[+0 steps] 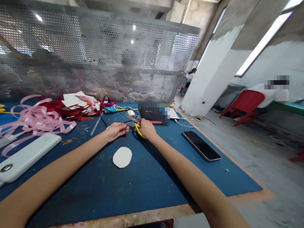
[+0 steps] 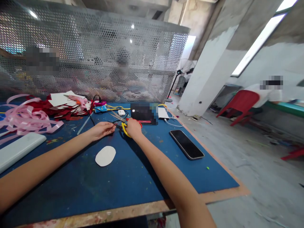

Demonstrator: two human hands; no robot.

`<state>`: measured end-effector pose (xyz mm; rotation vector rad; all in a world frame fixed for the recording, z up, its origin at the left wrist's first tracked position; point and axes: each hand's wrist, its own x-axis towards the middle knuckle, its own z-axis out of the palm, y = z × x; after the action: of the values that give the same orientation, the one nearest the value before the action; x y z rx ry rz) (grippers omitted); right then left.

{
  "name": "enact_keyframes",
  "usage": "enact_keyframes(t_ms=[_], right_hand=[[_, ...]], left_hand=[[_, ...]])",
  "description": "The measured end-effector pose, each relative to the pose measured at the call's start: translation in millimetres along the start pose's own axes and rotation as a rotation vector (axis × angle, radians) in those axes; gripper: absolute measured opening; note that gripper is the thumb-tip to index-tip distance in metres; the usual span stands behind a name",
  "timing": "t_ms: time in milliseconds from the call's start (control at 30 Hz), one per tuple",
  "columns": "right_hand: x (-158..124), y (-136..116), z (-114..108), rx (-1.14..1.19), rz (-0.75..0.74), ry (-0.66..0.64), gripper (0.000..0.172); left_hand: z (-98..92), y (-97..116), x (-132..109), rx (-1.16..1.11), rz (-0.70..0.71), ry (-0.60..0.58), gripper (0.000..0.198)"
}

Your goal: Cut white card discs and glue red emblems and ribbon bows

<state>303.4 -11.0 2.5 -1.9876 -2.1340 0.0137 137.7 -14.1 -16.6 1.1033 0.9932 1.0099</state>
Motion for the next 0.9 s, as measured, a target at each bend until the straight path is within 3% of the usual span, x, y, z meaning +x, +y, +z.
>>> enact_keyframes(t_ms=[233,567,900], right_hand=[[-1,-4,3,0.040,0.024,-0.014,0.031],[15,12,-11,0.319,-0.034,-0.042,0.015],[-2,-17,-2,0.611,-0.098,-0.030,0.013]], left_hand=[[3.2,-1,-2,-0.120,-0.046,0.043,0.015],[9.3,-4,-6,-0.125,-0.026,0.014,0.010],[8.5,-6,-8,-0.149,0.061,0.067,0.012]])
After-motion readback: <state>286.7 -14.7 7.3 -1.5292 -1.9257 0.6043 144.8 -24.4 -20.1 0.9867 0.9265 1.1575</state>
